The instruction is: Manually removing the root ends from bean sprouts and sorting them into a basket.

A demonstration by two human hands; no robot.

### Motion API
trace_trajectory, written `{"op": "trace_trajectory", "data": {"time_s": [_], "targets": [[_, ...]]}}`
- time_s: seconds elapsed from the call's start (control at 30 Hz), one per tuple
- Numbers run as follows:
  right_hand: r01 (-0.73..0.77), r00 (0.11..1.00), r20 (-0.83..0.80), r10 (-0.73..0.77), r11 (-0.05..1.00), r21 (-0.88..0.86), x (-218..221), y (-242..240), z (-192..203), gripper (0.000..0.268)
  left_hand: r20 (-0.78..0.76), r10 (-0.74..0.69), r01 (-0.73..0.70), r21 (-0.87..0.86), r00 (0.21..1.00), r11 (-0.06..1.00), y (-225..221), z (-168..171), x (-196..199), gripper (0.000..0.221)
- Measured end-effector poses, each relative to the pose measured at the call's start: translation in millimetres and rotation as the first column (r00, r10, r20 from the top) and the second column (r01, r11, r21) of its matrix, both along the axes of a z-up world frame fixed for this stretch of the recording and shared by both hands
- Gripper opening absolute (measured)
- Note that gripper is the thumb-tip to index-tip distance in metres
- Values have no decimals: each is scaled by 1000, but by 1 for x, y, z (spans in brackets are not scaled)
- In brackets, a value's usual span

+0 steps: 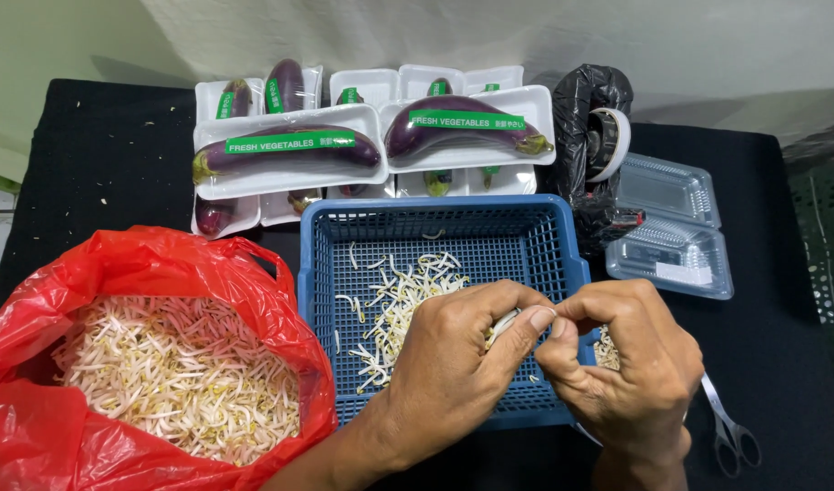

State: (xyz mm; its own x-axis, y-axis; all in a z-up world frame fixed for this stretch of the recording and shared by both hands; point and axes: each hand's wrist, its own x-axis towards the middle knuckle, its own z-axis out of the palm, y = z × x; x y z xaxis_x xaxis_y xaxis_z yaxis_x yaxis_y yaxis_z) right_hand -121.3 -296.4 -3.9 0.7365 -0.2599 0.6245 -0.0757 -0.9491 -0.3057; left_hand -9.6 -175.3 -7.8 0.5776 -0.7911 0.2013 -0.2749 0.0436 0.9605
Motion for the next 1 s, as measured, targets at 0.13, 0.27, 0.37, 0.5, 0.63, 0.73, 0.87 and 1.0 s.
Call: {"op": "trace_trajectory", "data": {"time_s": [0.13,0.27,0.37,0.5,0.63,0.73,0.87,1.0], "targets": [[-9,998,-64,10,1000,11,-4,-6,-1,7,89,-15,13,24,996,1000,2,-3,3,21],[32,991,-134,-14,990,137,-18,-12,17,20,234,-23,-22,189,972,982,7,-19,8,26],[159,964,-239,-118,974,162,-40,-18,23,22,274,-50,-17,238,960,971,10,-19,10,36],[543,701,-561,-441,839,20,-70,-24,12,21,-179,-101,121,101,979,987,13,8,19,38],[664,142,-880,-453,703,-255,-85,-46,-9,39,-789,-347,290,-223,507,931,9,6,20,50],[601,558,-713,-425,799,-5,-82,-31,-1,29,-874,-426,163,-397,235,903,-1,-10,12,58],[304,909,-352,-224,934,190,-48,5,28,15,-863,-384,252,-312,328,916,-4,-9,6,65],[140,985,-128,-116,969,205,-26,18,31,25,-830,-369,282,-267,419,921,-6,-14,2,77]]}}
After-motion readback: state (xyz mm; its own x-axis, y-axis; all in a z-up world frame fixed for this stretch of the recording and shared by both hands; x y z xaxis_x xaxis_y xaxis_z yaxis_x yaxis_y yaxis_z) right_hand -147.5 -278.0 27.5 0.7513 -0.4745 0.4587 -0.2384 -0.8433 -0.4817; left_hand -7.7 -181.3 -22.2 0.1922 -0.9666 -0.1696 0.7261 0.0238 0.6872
